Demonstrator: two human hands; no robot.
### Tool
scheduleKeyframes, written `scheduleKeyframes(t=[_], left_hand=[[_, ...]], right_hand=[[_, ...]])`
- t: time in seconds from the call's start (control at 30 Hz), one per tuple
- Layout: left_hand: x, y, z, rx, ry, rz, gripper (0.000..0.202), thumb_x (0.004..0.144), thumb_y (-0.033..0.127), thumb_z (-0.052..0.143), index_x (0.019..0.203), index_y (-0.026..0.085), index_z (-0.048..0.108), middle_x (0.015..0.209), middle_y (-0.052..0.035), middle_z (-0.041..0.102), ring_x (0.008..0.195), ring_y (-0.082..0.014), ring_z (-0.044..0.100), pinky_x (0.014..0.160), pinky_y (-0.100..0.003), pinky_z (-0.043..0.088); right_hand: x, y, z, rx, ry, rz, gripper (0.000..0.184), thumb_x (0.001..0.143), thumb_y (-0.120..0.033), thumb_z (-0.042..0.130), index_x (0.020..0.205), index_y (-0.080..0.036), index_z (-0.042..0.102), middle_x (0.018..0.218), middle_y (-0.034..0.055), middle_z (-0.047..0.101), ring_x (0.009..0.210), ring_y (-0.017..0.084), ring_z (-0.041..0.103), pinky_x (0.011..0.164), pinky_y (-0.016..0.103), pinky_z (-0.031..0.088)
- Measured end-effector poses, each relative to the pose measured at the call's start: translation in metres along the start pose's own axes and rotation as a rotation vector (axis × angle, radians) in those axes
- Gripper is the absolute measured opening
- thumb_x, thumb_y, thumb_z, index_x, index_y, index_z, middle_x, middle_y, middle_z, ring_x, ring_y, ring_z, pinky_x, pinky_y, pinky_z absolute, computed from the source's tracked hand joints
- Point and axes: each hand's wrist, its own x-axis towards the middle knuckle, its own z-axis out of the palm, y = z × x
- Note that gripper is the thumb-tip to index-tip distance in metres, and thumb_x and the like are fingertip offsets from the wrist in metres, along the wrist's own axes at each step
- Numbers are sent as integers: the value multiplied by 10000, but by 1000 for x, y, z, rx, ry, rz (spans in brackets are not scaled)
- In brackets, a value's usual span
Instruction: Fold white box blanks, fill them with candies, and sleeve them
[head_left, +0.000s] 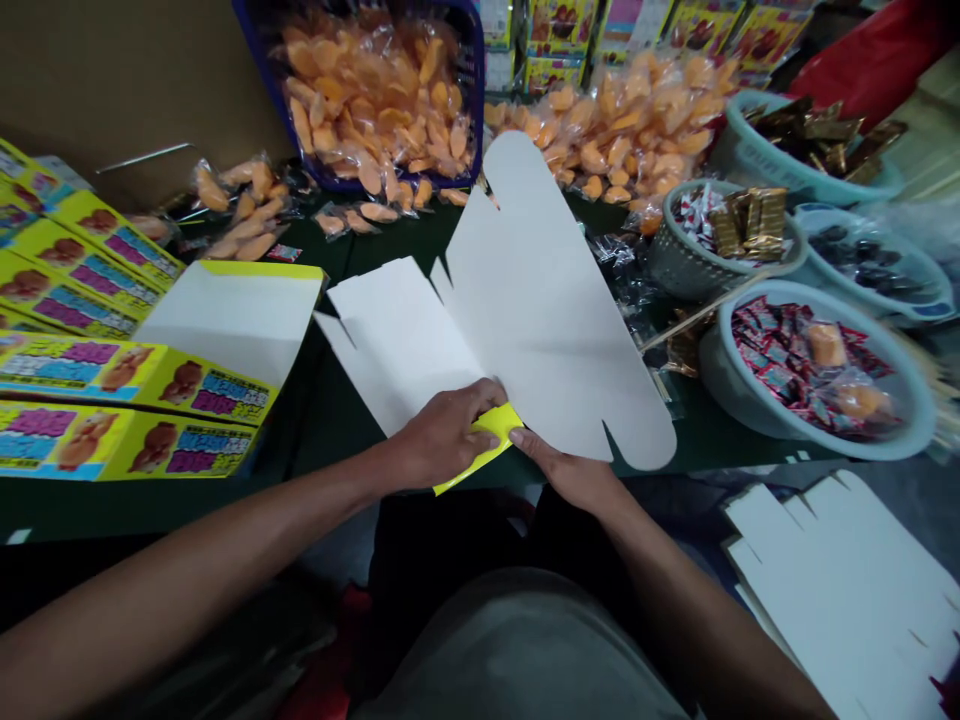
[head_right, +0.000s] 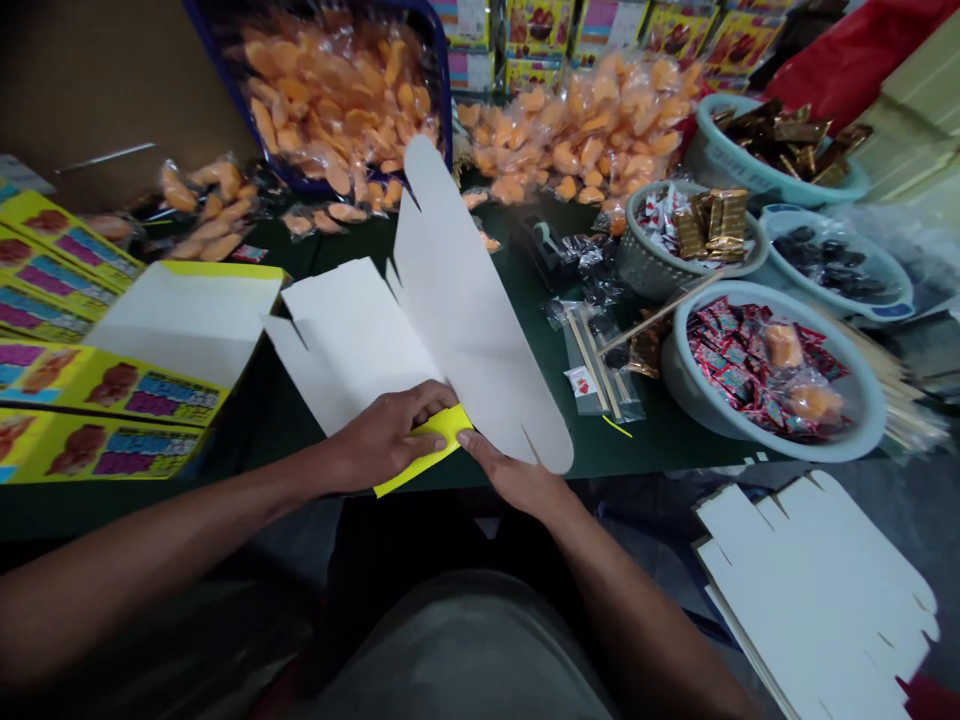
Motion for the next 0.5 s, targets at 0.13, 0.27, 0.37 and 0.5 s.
scheduleKeyframes(t=[0.13,0.27,0.37,0.5], left_hand=[[17,-6,-7,-426,-152,-237,480,656,346,850,1050,212,609,1013,-44,729,860,-210,673,729,-322,497],[29,-9,-16,-517,-231,-377,532,604,337,898,1043,182,642,1001,-54,752,771,-182,669,671,-296,484],[29,-13,-20,-568,-277,-385,512,645,340,900,1062,177,653,1010,-53,757,753,-169,668,667,-287,490],[28,-19,-21,-586,-337,-359,496,688,359,896,1093,180,672,1049,-54,762,804,-181,687,705,-292,507]], right_hand=[[4,-1,1,229,-61,40,269,972,-459,736,1128,-247,794,1094,56,807,1077,257,759,1012,440,626],[5,9,-6,323,-153,115,263,918,-435,794,1031,-198,798,1055,76,786,970,247,749,896,393,633],[7,14,-8,377,-171,86,258,938,-441,782,1052,-210,797,1064,69,775,1007,238,732,948,399,616],[13,14,-5,342,-96,5,276,919,-454,817,1091,-241,782,1165,70,757,1077,244,709,974,404,618]])
